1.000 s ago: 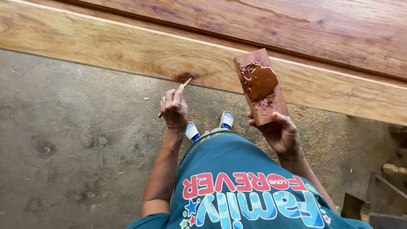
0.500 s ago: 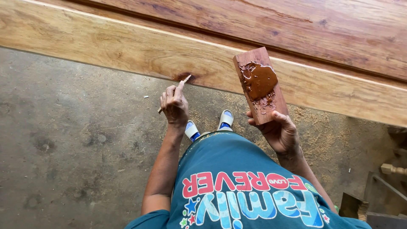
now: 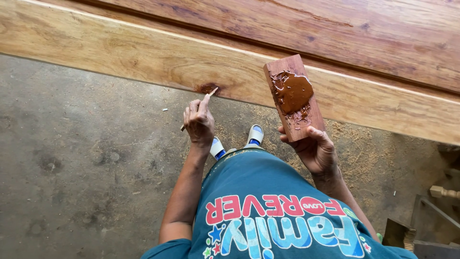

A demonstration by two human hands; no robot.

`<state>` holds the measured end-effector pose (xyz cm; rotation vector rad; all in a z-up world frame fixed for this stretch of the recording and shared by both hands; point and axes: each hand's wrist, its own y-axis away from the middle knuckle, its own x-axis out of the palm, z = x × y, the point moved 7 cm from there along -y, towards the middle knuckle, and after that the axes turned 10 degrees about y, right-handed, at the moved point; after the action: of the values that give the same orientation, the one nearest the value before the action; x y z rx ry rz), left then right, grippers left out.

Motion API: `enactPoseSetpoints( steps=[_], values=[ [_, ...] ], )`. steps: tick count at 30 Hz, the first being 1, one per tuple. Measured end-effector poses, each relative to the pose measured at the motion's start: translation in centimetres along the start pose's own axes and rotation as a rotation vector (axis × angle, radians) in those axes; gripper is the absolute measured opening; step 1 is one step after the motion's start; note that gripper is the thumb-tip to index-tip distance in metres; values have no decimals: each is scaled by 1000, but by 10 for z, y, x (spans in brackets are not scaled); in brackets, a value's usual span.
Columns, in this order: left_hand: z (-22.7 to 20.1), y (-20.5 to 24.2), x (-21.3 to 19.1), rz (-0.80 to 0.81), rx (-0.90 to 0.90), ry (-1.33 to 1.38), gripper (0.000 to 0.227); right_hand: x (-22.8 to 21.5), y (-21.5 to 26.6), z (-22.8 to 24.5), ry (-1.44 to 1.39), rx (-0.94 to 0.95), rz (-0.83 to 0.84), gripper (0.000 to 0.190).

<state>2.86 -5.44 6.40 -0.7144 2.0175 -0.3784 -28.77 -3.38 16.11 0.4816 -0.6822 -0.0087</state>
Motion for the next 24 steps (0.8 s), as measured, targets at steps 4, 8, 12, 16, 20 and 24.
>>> enactPoseSetpoints(
  steps=[4,8,12,16,20,24],
  values=[
    [12,-2,7,-19,-2,-29,26,10,2,2,-9,2,11,53],
    [13,8,10,9,4,-31,27,11,4,4,-13,-5,5,53],
    [-4,3,4,20,36,-69,31,0,1,0,0,4,-10,54],
    [22,9,34,10,23,-93,30,4,3,1,-21,18,18,52],
    [22,-4,19,-26,10,-63,30,9,7,6,-12,-5,0,54],
    [2,4,0,-5,14,-18,30,5,6,5,-3,1,6,55]
  ],
)
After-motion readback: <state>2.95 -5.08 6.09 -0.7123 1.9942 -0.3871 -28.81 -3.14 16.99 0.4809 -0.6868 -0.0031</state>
